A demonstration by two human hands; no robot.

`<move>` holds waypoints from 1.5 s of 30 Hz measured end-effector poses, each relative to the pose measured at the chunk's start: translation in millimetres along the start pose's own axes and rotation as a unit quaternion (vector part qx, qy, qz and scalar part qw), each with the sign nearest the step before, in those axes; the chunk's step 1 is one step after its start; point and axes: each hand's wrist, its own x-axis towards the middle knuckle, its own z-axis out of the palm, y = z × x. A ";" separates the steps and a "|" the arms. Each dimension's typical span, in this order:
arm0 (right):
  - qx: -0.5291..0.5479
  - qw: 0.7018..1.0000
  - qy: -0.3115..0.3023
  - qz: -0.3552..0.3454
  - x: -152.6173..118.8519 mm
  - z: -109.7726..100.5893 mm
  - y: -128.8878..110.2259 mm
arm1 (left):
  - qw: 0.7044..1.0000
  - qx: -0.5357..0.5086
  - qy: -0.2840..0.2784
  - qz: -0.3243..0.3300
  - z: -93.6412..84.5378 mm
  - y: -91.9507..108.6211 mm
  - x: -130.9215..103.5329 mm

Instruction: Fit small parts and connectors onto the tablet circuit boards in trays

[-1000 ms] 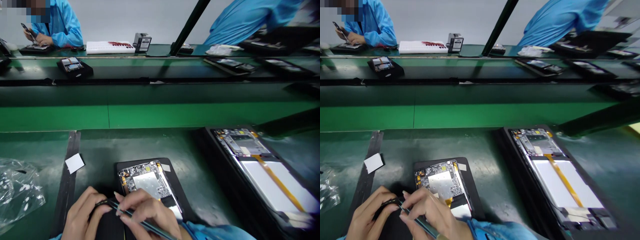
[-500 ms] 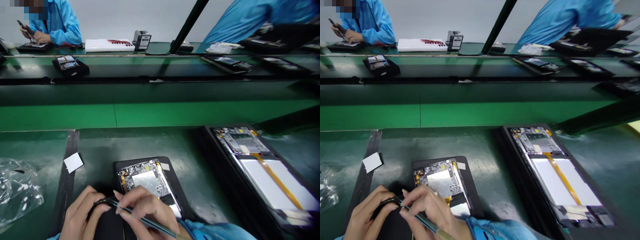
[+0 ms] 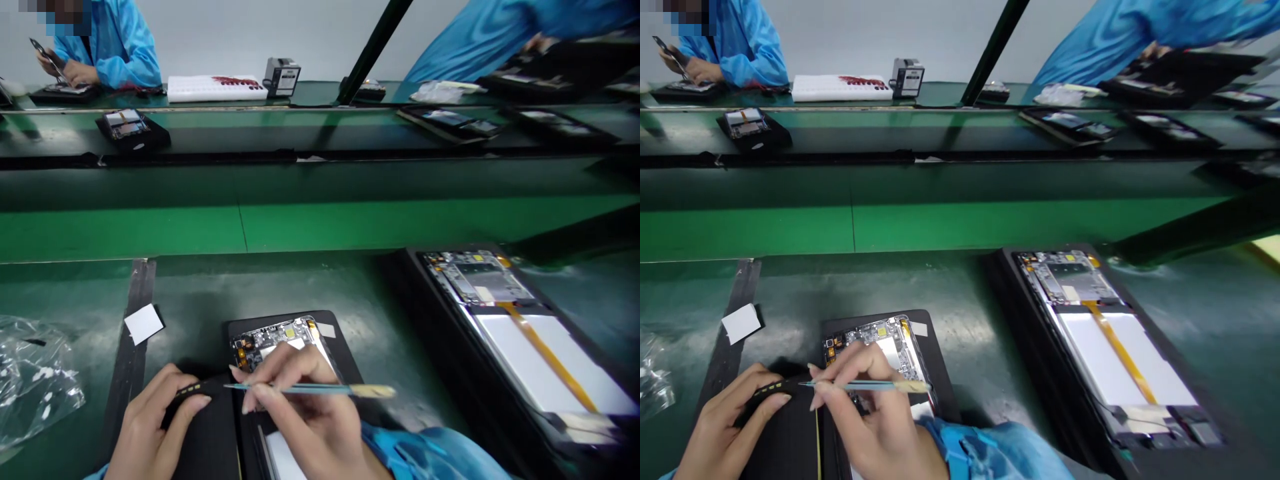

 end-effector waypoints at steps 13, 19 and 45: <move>-0.097 0.992 -0.075 0.004 4.5 -0.3 -0.6 | 1.000 -0.017 -0.006 0.003 3.2 4.6 1.3; -0.059 0.996 -0.049 0.051 3.9 1.0 -4.1 | 0.999 -0.024 -0.022 -0.006 5.6 6.7 3.5; -0.083 0.990 -0.056 0.100 37.9 -37.1 16.1 | 0.874 0.327 -0.013 0.358 16.4 4.6 12.7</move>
